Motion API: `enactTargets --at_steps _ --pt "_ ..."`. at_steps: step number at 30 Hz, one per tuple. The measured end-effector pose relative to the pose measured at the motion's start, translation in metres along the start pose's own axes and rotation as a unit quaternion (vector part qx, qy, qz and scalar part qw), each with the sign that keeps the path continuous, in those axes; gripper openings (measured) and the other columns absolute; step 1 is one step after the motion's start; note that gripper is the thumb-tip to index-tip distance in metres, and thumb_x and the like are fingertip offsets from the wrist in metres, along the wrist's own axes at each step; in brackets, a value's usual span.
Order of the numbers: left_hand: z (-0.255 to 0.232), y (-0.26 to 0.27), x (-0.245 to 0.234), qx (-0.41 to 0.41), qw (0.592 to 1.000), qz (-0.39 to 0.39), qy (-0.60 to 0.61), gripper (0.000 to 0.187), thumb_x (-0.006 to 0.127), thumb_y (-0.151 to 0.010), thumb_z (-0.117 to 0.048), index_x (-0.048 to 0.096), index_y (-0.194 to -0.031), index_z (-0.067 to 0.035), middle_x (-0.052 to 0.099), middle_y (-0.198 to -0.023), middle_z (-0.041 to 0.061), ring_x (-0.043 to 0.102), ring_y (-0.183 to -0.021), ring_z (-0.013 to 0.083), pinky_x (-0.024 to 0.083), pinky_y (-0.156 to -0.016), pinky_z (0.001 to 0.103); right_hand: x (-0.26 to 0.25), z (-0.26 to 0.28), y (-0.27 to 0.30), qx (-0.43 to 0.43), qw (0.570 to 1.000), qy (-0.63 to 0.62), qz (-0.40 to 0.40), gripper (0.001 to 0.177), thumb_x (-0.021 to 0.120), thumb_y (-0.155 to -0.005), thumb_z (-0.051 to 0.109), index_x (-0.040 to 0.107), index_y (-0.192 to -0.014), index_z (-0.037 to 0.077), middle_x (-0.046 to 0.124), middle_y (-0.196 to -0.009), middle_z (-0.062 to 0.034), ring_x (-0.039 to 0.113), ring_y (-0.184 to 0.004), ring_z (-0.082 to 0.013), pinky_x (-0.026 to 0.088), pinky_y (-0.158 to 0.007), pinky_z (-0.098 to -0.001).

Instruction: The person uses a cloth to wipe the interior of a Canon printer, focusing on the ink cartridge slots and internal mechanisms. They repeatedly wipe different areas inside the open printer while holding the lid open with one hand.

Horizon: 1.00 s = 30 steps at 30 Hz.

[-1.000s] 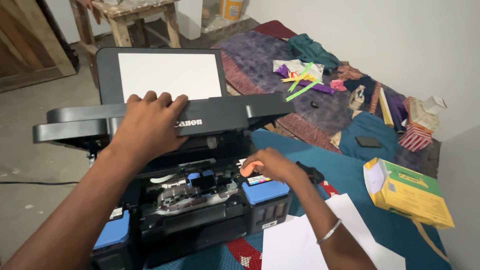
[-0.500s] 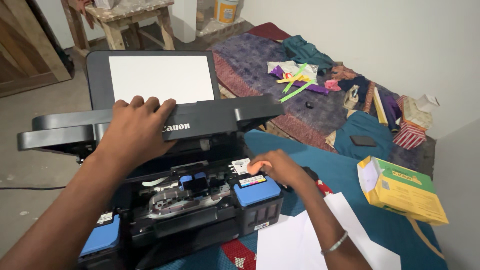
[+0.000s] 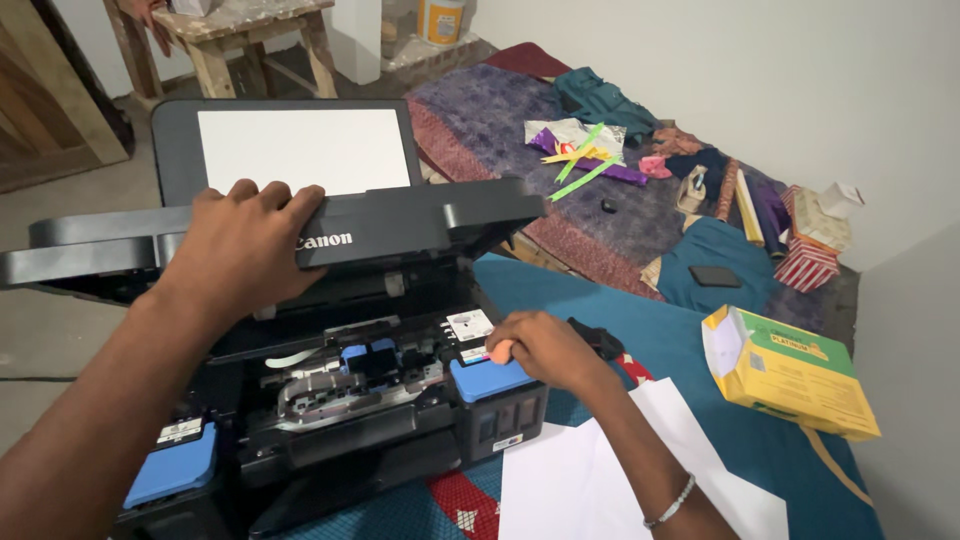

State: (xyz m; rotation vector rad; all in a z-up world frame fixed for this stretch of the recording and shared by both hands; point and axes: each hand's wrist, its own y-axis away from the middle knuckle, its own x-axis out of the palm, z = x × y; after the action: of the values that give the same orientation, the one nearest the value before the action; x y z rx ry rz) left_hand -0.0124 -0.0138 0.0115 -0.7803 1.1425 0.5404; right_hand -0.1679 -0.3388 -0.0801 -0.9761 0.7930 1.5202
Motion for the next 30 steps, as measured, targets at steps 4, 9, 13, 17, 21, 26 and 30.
enactTargets --at_steps 4,9,13,17,21,26,30 --pt "-0.001 -0.001 0.000 -0.002 1.000 0.002 0.001 0.077 0.082 -0.073 -0.052 0.059 -0.138 -0.018 0.072 -0.111 0.008 0.070 -0.105 0.0291 0.057 -0.086 0.046 0.000 -0.004 -0.003 -0.001 0.998 0.004 -0.055 0.031 0.059 -0.079 -0.004 0.077 -0.100 0.010 0.074 -0.106 -0.0108 0.070 -0.100 -0.0330 0.054 -0.089 -0.0421" --pt "-0.001 -0.001 -0.001 -0.009 0.999 0.032 -0.013 0.078 0.082 -0.073 -0.054 0.058 -0.139 -0.019 0.072 -0.110 0.007 0.070 -0.106 0.0277 0.058 -0.085 0.045 0.007 -0.013 -0.002 -0.017 1.000 -0.021 -0.014 0.026 0.063 -0.079 -0.001 0.076 -0.100 0.009 0.072 -0.105 -0.0121 0.069 -0.099 -0.0338 0.054 -0.088 -0.0421" --pt "-0.001 -0.001 -0.001 -0.008 1.000 0.021 -0.014 0.075 0.081 -0.074 -0.055 0.059 -0.137 -0.019 0.072 -0.110 0.006 0.070 -0.106 0.0275 0.057 -0.086 0.046 0.022 -0.013 -0.008 0.015 0.997 0.072 -0.001 0.027 0.063 -0.082 -0.001 0.079 -0.098 0.015 0.071 -0.104 -0.0112 0.069 -0.099 -0.0315 0.055 -0.089 -0.0421" --pt "-0.002 -0.001 -0.001 -0.011 0.999 0.035 -0.018 0.075 0.081 -0.075 -0.054 0.058 -0.138 -0.019 0.072 -0.109 0.006 0.070 -0.106 0.0272 0.057 -0.087 0.046 0.033 -0.012 -0.016 0.001 0.983 0.180 0.041 0.028 0.064 -0.080 -0.002 0.078 -0.095 0.017 0.071 -0.103 -0.0104 0.068 -0.102 -0.0308 0.054 -0.089 -0.0425" --pt "-0.003 -0.002 -0.002 -0.011 0.999 0.045 -0.026 0.074 0.080 -0.076 -0.053 0.058 -0.138 -0.019 0.072 -0.111 0.007 0.070 -0.106 0.0270 0.058 -0.087 0.047 0.041 -0.005 -0.030 -0.038 0.985 0.165 0.042 0.023 0.067 -0.083 0.002 0.077 -0.098 0.016 0.072 -0.100 -0.0106 0.070 -0.101 -0.0295 0.054 -0.090 -0.0432" --pt "-0.002 0.000 -0.002 -0.009 0.999 0.035 -0.013 0.073 0.079 -0.077 -0.052 0.058 -0.138 -0.018 0.072 -0.110 0.008 0.070 -0.107 0.0284 0.058 -0.086 0.046 0.054 0.007 -0.042 -0.067 0.992 0.099 -0.029 0.028 0.071 -0.082 0.009 0.069 -0.110 0.010 0.072 -0.104 -0.0094 0.070 -0.099 -0.0300 0.056 -0.084 -0.0449" --pt "-0.003 0.000 -0.002 -0.012 0.999 0.039 -0.009 0.072 0.079 -0.077 -0.052 0.058 -0.138 -0.019 0.072 -0.112 0.007 0.069 -0.109 0.0287 0.056 -0.089 0.047 0.055 0.003 -0.044 -0.045 0.991 0.119 -0.030 0.023 0.070 -0.085 0.015 0.068 -0.107 0.011 0.071 -0.100 -0.0089 0.069 -0.098 -0.0310 0.057 -0.080 -0.0463"
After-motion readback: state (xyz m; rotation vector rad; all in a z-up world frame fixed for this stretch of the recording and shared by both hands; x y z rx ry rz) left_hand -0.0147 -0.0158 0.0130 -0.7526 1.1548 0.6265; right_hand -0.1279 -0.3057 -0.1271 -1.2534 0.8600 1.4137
